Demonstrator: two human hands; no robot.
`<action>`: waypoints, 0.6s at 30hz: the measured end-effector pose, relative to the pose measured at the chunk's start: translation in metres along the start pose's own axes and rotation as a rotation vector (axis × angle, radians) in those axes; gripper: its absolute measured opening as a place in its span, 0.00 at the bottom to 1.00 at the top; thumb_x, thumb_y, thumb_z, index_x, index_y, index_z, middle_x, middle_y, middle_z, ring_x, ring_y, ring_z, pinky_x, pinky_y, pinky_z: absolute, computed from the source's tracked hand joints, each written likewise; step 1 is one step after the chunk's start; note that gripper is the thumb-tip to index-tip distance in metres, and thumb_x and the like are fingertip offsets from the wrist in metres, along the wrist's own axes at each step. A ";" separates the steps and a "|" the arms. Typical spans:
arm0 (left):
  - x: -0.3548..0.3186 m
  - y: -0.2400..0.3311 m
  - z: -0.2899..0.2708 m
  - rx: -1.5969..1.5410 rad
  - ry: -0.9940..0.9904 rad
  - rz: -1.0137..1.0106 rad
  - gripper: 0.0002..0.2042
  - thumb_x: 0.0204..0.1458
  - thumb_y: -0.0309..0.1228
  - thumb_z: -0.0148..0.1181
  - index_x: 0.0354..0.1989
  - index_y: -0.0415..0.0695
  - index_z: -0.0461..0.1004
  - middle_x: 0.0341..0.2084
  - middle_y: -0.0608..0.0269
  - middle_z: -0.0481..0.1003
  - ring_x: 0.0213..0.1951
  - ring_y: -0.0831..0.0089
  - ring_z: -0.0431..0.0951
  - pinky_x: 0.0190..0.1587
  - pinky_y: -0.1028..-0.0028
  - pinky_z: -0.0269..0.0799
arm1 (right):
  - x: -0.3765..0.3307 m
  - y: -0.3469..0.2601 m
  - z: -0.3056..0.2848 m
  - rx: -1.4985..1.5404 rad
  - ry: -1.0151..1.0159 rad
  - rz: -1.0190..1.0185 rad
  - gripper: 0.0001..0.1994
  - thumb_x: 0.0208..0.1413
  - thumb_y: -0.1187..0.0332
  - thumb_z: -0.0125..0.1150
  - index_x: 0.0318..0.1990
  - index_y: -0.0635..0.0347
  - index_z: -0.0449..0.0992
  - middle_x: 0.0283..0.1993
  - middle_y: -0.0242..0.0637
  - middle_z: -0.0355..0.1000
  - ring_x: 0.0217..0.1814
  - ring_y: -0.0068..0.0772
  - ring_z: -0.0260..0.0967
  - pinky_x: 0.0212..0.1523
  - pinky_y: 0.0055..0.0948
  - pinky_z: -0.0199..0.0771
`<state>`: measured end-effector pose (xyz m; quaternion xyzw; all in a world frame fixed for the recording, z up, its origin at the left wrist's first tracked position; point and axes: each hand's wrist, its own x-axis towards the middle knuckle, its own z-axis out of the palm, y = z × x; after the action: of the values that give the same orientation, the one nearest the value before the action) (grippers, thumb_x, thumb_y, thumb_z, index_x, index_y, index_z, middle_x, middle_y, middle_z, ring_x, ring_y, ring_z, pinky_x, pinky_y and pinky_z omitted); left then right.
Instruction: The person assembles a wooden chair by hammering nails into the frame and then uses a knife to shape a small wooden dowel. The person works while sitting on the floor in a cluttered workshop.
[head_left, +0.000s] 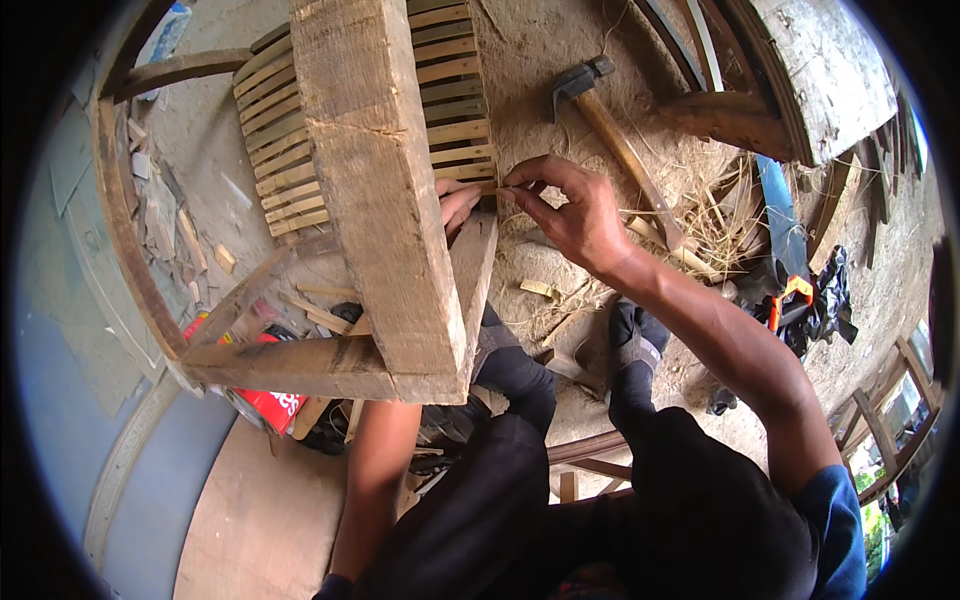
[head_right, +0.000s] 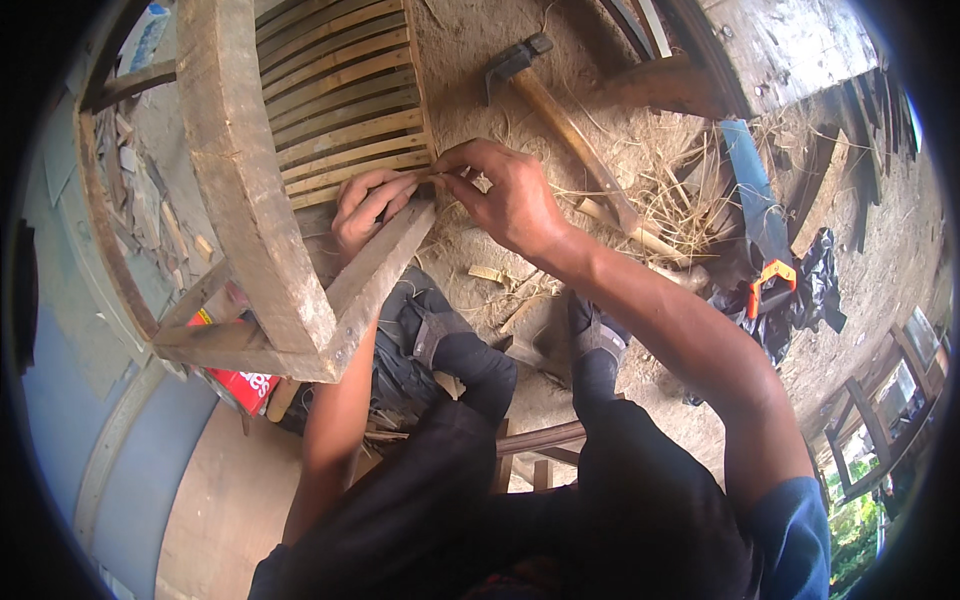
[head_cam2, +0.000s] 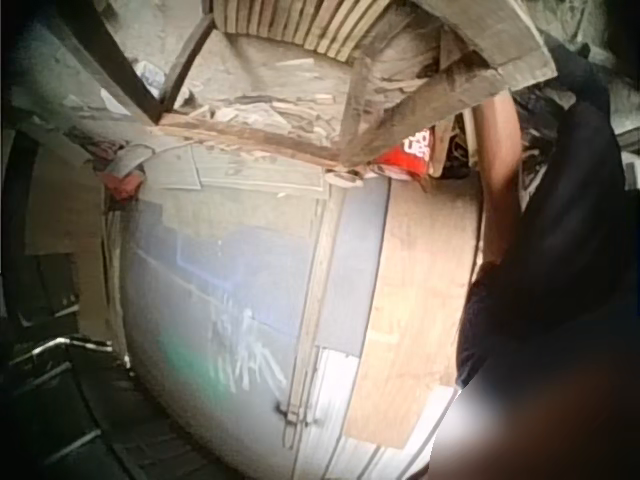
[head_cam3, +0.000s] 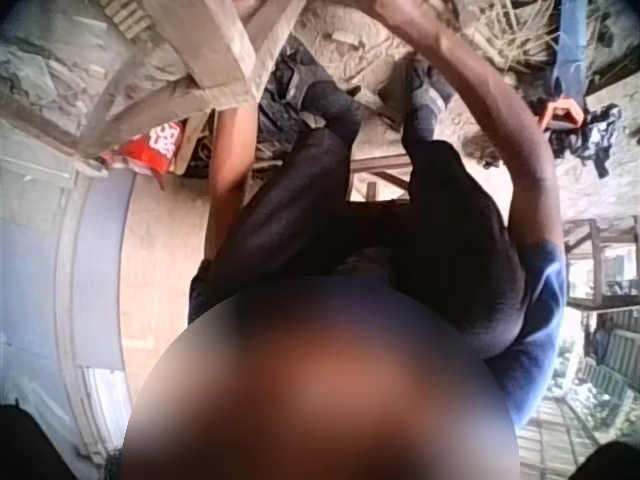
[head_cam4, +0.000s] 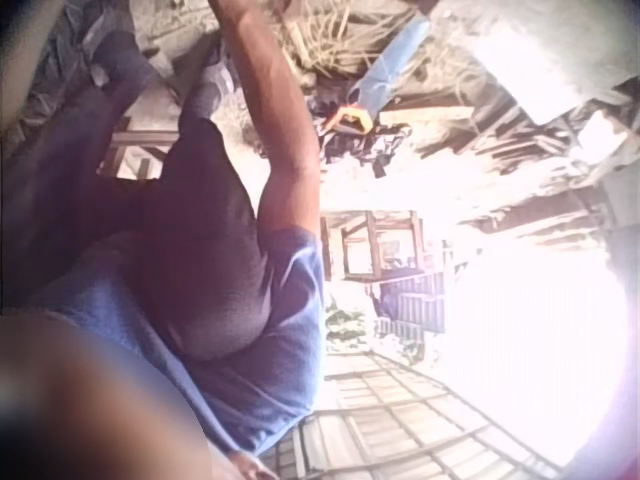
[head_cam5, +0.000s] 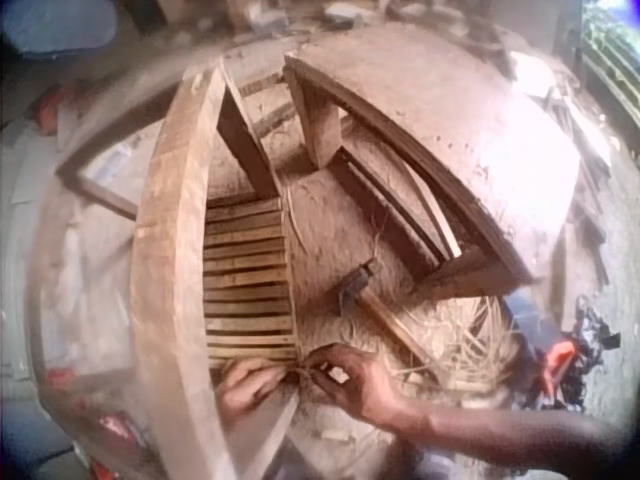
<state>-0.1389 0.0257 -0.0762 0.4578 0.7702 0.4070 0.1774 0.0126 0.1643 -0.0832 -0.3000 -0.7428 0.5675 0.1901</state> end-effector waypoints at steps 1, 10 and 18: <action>-0.002 0.002 0.002 -0.021 0.023 -0.018 0.15 0.44 0.16 0.69 0.41 0.43 0.85 0.38 0.62 0.80 0.42 0.64 0.79 0.49 0.68 0.73 | -0.001 0.001 0.000 -0.009 -0.009 -0.005 0.09 0.54 0.74 0.70 0.42 0.61 0.82 0.41 0.42 0.80 0.43 0.43 0.81 0.41 0.35 0.80; -0.006 -0.003 0.005 -0.018 0.039 0.017 0.17 0.40 0.16 0.68 0.41 0.44 0.85 0.39 0.62 0.80 0.43 0.65 0.78 0.49 0.68 0.73 | 0.003 0.003 0.008 -0.081 -0.002 -0.201 0.08 0.54 0.75 0.68 0.42 0.59 0.82 0.41 0.43 0.80 0.42 0.49 0.80 0.43 0.39 0.82; -0.006 -0.015 -0.003 0.231 -0.042 0.280 0.17 0.40 0.22 0.69 0.43 0.42 0.84 0.42 0.61 0.81 0.47 0.61 0.79 0.54 0.66 0.74 | 0.007 0.004 0.005 -0.196 -0.073 -0.311 0.11 0.54 0.75 0.65 0.45 0.57 0.81 0.44 0.42 0.79 0.44 0.48 0.79 0.46 0.39 0.82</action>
<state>-0.1460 0.0159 -0.0872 0.5863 0.7367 0.3269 0.0814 0.0055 0.1657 -0.0884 -0.1779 -0.8384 0.4666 0.2184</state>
